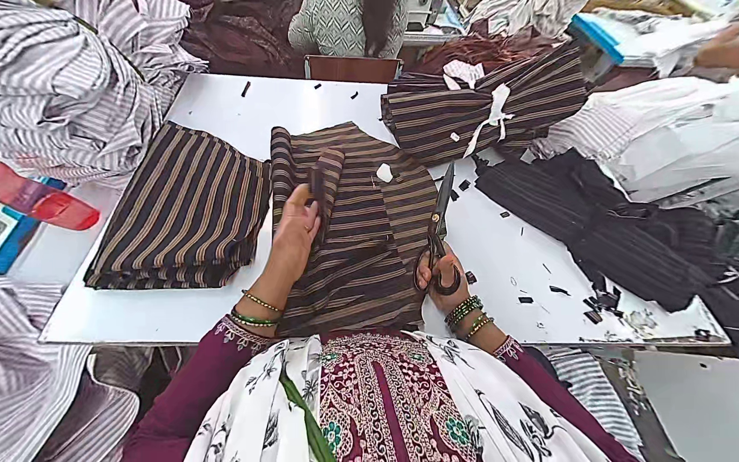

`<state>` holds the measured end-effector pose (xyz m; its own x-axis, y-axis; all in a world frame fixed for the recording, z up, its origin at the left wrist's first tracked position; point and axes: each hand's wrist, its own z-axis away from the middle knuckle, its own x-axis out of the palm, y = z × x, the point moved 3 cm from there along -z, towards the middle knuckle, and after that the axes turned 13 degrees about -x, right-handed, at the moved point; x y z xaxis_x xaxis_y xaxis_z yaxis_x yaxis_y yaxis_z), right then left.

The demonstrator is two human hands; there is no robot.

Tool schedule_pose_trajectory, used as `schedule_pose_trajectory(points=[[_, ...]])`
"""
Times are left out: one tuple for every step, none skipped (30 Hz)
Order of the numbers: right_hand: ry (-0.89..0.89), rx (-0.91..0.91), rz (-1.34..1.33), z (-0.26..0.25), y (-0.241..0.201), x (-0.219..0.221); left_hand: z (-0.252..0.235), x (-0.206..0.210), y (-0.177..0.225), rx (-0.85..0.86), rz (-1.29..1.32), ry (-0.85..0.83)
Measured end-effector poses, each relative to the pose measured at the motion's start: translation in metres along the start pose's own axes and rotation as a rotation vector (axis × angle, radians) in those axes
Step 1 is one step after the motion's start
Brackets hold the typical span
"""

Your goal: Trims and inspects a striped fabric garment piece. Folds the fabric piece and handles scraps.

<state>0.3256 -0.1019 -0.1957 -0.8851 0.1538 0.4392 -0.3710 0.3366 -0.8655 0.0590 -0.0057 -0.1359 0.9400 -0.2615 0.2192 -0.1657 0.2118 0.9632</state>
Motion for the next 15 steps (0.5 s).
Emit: schedule_pose_trajectory(points=[[-0.007,-0.021,-0.003,0.003,-0.001,0.000,0.005,0.011,-0.001,0.114,-0.202,-0.047],[-0.016,-0.045,0.009,0.006,-0.003,0.000,0.010,0.021,-0.002,0.242,-0.456,-0.064],[-0.020,-0.067,0.030,0.009,-0.006,0.000,0.017,0.033,-0.004,0.339,-0.728,-0.086],[-0.023,-0.086,0.053,0.013,-0.008,-0.001,0.024,0.044,-0.010,0.381,-0.973,-0.133],[-0.028,-0.100,0.070,0.019,-0.010,-0.002,0.026,0.052,-0.019,0.360,-1.163,-0.192],[-0.027,-0.106,0.079,0.025,-0.012,-0.004,0.026,0.055,-0.029,0.296,-1.290,-0.230],[-0.026,-0.101,0.089,0.032,-0.014,-0.006,0.023,0.054,-0.038,0.257,-1.348,-0.220],[-0.019,-0.091,0.098,0.038,-0.017,-0.008,0.019,0.051,-0.042,0.255,-1.361,-0.177],[-0.011,-0.081,0.105,0.043,-0.020,-0.010,0.015,0.047,-0.041,0.245,-1.328,-0.146],[-0.002,-0.079,0.107,0.049,-0.022,-0.013,0.014,0.046,-0.038,0.229,-1.258,-0.143],[-0.004,-0.082,0.110,0.055,-0.024,-0.017,0.016,0.045,-0.034,0.188,-1.154,-0.185],[-0.005,-0.085,0.114,0.059,-0.027,-0.020,0.017,0.045,-0.031,0.130,-1.019,-0.270],[0.003,-0.078,0.118,0.062,-0.029,-0.022,0.017,0.046,-0.030,0.083,-0.887,-0.381],[0.014,-0.060,0.128,0.065,-0.031,-0.024,0.016,0.046,-0.029,0.049,-0.807,-0.501],[0.029,-0.031,0.144,0.067,-0.033,-0.024,0.013,0.048,-0.026,0.049,-0.802,-0.575]])
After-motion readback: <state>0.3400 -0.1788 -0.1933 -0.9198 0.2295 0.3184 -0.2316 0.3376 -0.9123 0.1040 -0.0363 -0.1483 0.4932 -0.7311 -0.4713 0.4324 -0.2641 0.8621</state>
